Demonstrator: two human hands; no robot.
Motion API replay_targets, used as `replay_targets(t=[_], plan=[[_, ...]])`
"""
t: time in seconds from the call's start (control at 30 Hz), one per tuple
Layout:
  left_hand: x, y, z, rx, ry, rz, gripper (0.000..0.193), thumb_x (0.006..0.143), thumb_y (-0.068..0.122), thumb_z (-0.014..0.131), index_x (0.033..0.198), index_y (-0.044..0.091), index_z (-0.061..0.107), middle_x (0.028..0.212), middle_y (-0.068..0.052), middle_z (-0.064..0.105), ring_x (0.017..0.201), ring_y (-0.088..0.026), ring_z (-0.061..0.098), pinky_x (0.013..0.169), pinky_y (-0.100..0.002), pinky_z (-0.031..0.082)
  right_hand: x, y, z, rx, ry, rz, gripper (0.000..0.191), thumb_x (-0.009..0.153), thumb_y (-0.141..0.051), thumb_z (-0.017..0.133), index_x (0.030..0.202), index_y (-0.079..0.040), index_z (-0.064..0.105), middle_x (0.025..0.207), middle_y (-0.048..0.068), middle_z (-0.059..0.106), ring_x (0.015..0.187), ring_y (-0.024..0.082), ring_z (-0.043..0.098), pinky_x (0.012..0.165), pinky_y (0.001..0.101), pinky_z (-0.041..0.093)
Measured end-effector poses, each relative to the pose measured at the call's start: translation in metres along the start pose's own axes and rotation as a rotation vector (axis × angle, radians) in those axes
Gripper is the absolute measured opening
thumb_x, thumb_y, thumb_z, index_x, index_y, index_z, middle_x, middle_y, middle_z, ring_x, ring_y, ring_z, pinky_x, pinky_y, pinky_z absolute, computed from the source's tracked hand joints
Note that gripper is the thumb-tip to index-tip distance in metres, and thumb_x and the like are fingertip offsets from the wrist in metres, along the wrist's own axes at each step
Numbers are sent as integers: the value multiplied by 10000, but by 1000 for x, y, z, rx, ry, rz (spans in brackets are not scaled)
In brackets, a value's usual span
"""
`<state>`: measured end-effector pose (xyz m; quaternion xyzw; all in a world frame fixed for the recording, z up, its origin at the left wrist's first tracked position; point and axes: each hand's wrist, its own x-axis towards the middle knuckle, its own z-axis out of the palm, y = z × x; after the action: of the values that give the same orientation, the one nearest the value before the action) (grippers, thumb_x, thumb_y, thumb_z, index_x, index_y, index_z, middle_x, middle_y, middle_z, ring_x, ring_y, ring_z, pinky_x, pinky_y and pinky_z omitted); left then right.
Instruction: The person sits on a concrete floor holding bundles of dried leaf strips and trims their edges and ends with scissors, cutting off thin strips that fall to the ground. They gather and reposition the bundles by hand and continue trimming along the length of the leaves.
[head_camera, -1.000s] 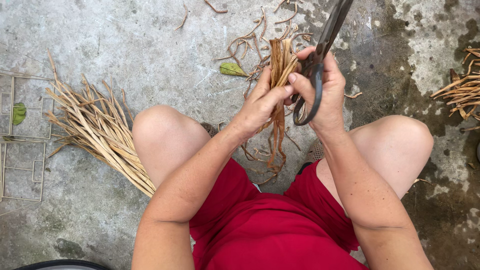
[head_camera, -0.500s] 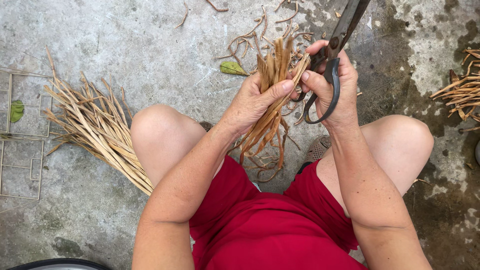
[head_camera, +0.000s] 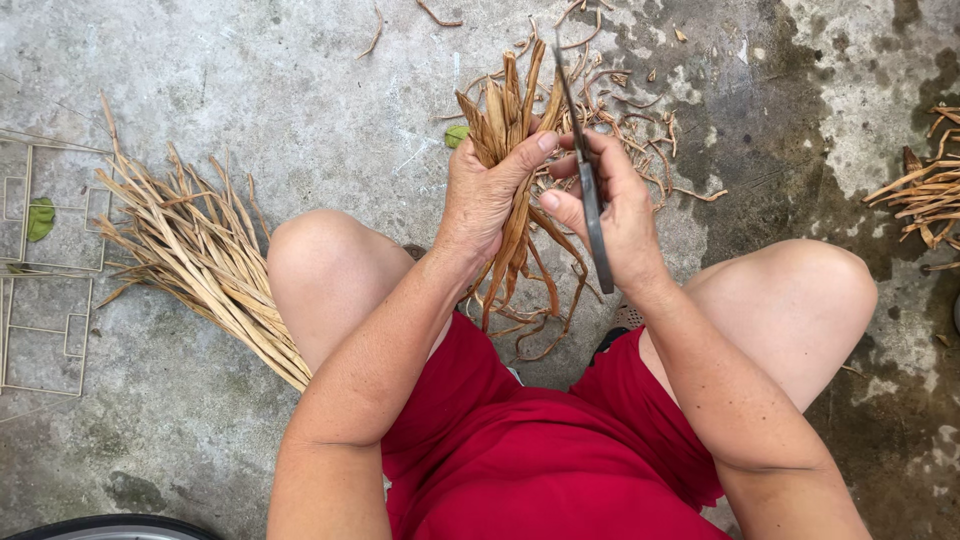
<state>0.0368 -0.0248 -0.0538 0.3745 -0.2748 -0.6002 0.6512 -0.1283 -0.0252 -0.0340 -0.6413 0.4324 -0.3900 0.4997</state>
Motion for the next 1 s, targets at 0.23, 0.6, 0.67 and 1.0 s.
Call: replay_targets(t=[0.23,0.6,0.67,1.0], plan=[[-1,-6,3,3,-6,-6,269,913,73,798,1150,-14,704,1052,-87,755,934,-136,715,832,-282,598,-2,6,2,-23,9,-31,603,932,-316,820,1403,-49,554,1039,10,674,925,60,630,834,228,544],[5,-9,-1,-23,-9,-8,295,914,113,809,1154,-3,683,1024,-58,735,917,-117,691,813,-273,579,5,6,3,145,119,185,301,913,-202,812,1115,-19,684,751,-16,624,600,55,556,491,227,454],[5,-8,-2,-41,-44,-18,301,958,152,796,1178,-14,673,1015,-53,720,910,-113,671,798,-270,567,6,5,2,183,138,149,293,937,-204,793,1145,-35,673,770,-14,636,610,53,587,500,217,473],[11,-6,-10,231,-67,103,397,1019,292,717,1287,16,619,1009,-41,674,876,-123,657,768,-287,578,7,3,1,216,43,-75,529,868,-140,836,1287,-79,519,1161,44,744,929,38,671,800,192,591]])
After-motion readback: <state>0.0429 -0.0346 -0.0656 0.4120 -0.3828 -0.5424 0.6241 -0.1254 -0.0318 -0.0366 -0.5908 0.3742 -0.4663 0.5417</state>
